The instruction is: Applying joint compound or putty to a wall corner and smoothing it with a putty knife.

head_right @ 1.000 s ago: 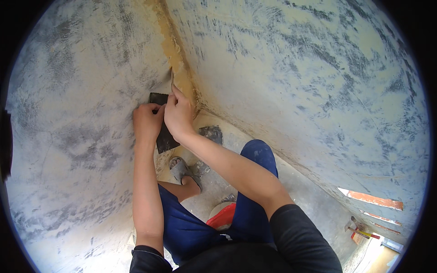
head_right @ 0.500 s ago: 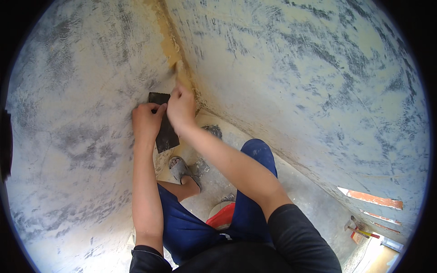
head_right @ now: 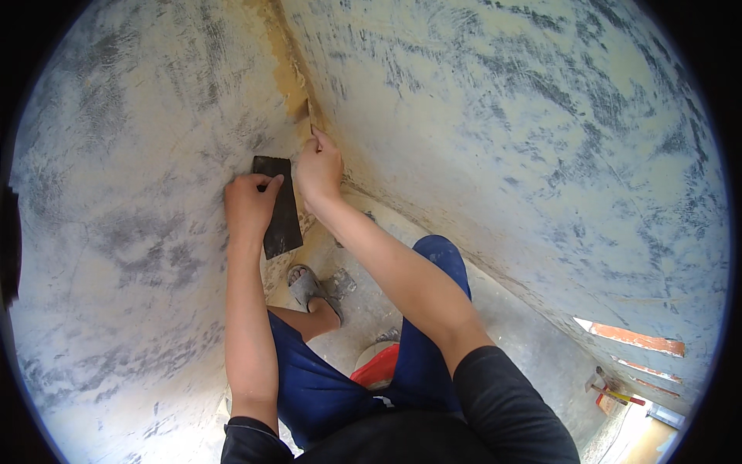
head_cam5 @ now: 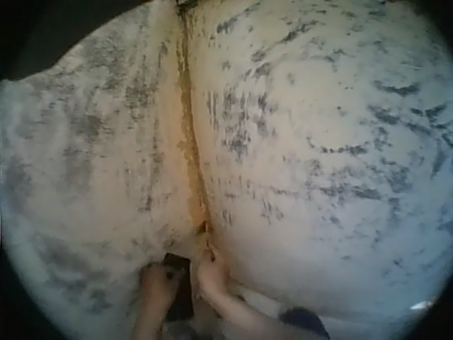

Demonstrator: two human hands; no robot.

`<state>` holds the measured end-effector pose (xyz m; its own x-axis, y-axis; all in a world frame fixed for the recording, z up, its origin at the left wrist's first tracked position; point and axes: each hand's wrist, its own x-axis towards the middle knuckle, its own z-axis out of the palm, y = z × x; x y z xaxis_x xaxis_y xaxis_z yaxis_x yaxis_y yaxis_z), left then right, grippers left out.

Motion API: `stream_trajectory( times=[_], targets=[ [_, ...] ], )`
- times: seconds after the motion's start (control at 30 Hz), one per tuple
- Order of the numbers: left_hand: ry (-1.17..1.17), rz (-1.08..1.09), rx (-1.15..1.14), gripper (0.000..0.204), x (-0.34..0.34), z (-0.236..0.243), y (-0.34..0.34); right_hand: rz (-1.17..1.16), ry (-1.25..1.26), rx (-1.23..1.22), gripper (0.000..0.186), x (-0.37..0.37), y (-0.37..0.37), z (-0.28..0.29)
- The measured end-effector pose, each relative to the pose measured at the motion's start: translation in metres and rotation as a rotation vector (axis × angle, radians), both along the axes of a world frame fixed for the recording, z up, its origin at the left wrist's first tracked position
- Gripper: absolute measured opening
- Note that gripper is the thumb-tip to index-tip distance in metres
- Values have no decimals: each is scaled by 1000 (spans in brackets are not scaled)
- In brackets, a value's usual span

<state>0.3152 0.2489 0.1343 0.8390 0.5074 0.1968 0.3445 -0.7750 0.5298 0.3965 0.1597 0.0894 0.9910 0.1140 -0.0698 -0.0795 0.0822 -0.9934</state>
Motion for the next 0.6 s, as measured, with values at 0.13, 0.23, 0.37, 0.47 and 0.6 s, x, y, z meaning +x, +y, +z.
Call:
stream_trajectory(
  times=[0.13,0.23,0.37,0.47,0.6],
  targets=[
    [0,0,-2,24,-2,-6,5,60,117,8,45,-29,4,8],
    [-6,-17,-2,26,0,0,0,13,113,106,44,8,-8,0],
    [8,-2,-15,28,-4,-3,5,54,70,-20,41,-28,5,7],
    [23,-3,-18,24,1,1,0,-58,-53,-63,42,-9,0,-8],
    [21,-7,-32,24,-3,-4,5,0,-25,-59,41,-23,3,6]
  ],
)
